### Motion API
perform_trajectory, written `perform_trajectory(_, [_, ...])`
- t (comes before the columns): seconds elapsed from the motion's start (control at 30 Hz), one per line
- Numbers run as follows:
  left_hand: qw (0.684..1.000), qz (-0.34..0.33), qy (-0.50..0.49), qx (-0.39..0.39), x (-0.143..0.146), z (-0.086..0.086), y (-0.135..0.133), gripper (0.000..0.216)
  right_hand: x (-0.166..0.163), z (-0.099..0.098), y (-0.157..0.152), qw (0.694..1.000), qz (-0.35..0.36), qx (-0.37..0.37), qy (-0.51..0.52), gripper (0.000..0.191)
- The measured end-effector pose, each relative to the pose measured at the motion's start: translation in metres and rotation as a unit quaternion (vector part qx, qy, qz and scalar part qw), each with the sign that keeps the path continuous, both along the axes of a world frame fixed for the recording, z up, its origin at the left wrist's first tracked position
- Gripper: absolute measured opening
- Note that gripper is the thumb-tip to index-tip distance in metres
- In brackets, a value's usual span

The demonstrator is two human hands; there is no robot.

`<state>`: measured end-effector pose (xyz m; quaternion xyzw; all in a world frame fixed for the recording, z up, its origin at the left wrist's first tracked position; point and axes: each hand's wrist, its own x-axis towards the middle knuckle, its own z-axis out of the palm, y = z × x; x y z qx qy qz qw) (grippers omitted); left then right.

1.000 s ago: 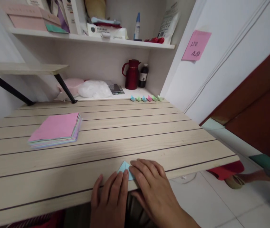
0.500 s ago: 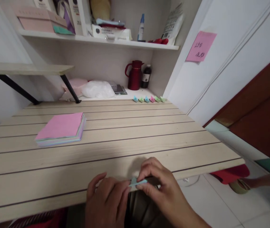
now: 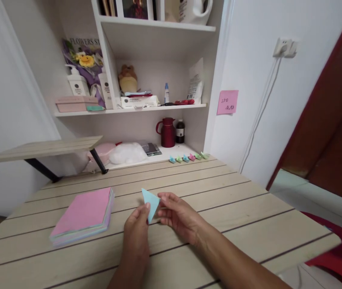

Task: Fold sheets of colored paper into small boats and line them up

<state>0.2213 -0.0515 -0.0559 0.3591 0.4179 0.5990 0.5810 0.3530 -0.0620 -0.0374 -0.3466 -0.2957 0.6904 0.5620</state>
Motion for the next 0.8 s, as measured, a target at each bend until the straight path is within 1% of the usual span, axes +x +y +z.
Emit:
perform_trajectory(0.07, [1.0,-0.012,-0.01,0.003,0.0,-0.006,-0.002,0.045,-0.002,-0.009,-0.001,1.0,-0.003,0.006,-0.014,0.055])
perform_trajectory(0.13, [1.0,-0.025,-0.018,0.006,0.0,-0.007,-0.004,0.043,-0.005,-0.012,-0.002,0.999,-0.009,0.02,-0.027,0.06])
perform_trajectory(0.17, [0.999,-0.03,-0.02,0.007,0.0,-0.006,-0.005,0.043,-0.007,-0.012,-0.002,0.999,-0.012,0.028,-0.031,0.059])
perform_trajectory(0.23, [0.999,-0.035,-0.025,0.01,0.002,-0.005,-0.007,0.04,-0.01,-0.011,-0.001,0.998,-0.018,0.042,-0.035,0.051])
perform_trajectory(0.33, [0.998,-0.043,-0.031,0.018,0.005,-0.006,-0.01,0.033,-0.012,-0.011,0.0,0.997,-0.043,0.053,-0.038,0.042])
perform_trajectory(0.43, [0.998,-0.053,-0.036,0.026,0.008,-0.007,-0.013,0.03,-0.012,-0.012,0.0,0.996,-0.06,0.053,-0.029,0.04])
perform_trajectory(0.53, [0.997,-0.058,-0.041,0.032,0.01,-0.005,-0.014,0.03,-0.011,-0.011,0.0,0.997,-0.054,0.049,-0.02,0.04])
perform_trajectory(0.8, [0.989,-0.122,-0.073,0.042,0.01,0.003,-0.018,0.033,-0.006,-0.009,0.001,0.997,-0.045,0.056,-0.02,0.04])
